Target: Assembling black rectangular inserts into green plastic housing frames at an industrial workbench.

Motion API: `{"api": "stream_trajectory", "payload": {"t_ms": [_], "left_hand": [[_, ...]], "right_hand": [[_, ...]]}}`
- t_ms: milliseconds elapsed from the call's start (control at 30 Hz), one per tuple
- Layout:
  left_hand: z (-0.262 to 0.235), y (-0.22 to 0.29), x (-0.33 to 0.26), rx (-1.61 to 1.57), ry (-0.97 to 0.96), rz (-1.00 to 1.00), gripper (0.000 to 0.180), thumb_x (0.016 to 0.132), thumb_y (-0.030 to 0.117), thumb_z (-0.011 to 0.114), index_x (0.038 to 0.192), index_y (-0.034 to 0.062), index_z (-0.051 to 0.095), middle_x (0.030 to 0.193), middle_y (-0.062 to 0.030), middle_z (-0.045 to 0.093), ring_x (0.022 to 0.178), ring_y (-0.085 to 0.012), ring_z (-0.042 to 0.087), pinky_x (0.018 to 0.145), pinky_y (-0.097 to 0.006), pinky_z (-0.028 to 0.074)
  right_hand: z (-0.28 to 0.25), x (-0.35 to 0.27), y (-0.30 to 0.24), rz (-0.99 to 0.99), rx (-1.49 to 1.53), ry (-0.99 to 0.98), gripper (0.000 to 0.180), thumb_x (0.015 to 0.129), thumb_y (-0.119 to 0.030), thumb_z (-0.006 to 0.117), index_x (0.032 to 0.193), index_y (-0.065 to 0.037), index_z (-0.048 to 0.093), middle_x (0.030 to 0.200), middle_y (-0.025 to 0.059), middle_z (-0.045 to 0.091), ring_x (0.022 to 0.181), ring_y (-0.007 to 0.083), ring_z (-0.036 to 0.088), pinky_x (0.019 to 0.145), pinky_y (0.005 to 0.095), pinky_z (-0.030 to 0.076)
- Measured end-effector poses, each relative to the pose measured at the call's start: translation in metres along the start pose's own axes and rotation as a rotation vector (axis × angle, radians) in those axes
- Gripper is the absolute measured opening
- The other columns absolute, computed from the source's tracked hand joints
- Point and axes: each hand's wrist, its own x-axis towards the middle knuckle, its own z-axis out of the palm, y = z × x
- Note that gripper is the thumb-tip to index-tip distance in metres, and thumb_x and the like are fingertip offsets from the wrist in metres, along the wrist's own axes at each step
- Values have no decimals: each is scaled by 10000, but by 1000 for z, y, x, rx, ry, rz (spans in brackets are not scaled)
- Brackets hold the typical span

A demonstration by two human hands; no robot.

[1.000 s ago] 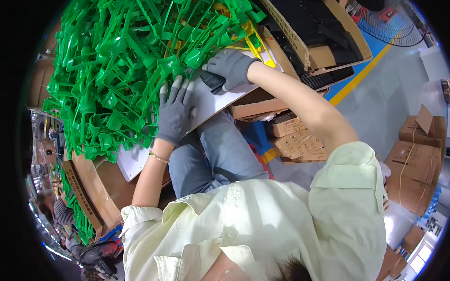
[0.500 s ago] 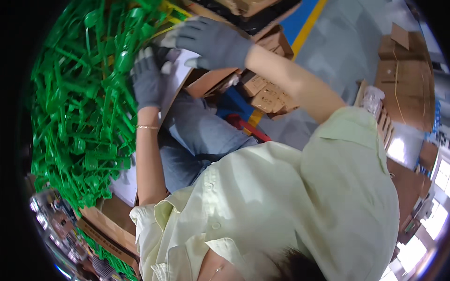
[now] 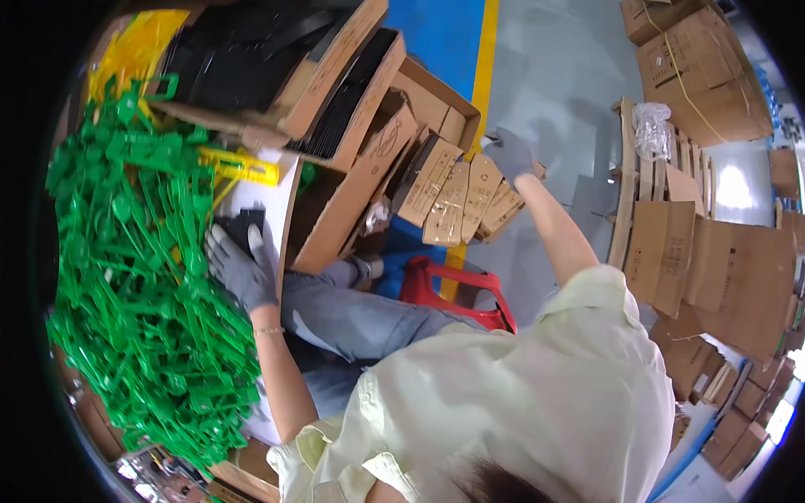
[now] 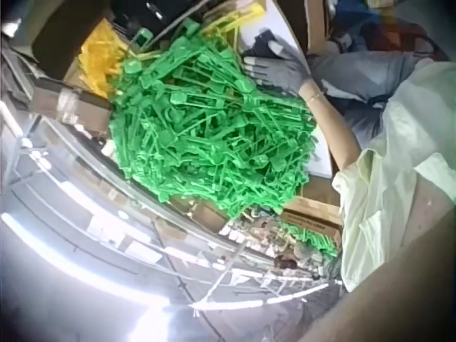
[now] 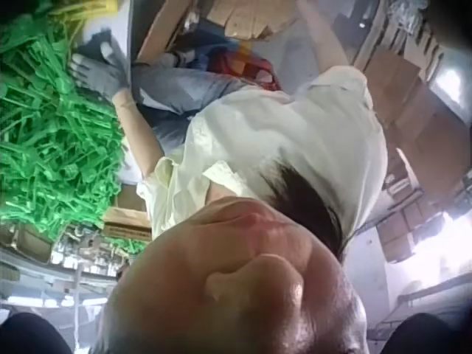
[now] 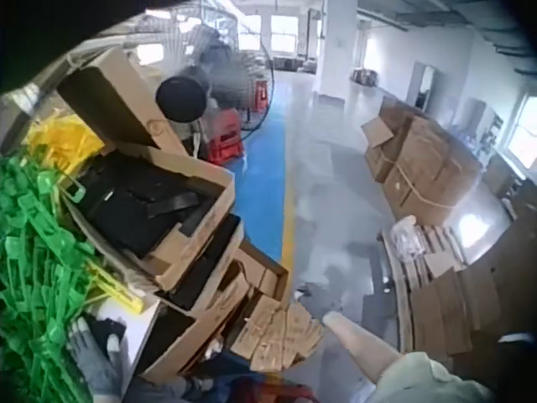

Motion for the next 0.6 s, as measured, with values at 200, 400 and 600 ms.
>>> {"api": "stream_trajectory", "payload": {"t_ms": [200,400,600], "left_hand": [[-5,0,2,22,-50,53,718,929,498,391,1369,-65,314,1373,-285,368,1265,-427,350,1071,-478,257],[-7,4,4,9,-114,-6,744,917,505,397,1358,-90,329,1362,-323,364,1262,-467,346,1061,-502,259],[-1,-6,-1,-15,-105,3,713,925,478,404,1363,-80,339,1372,-331,349,1261,-472,338,1062,-510,252]], "right_hand": [[69,102,-16,62,-100,-160,333,835,-313,609,1108,-127,645,1108,106,647,1031,268,607,892,348,464],[153,182,-29,-37,-173,-339,327,831,-338,565,1089,-167,672,1150,131,626,1082,291,580,924,385,450],[224,238,-26,-515,-837,-716,419,844,-358,515,1226,-210,605,1428,70,418,1253,281,453,1041,409,364]]}}
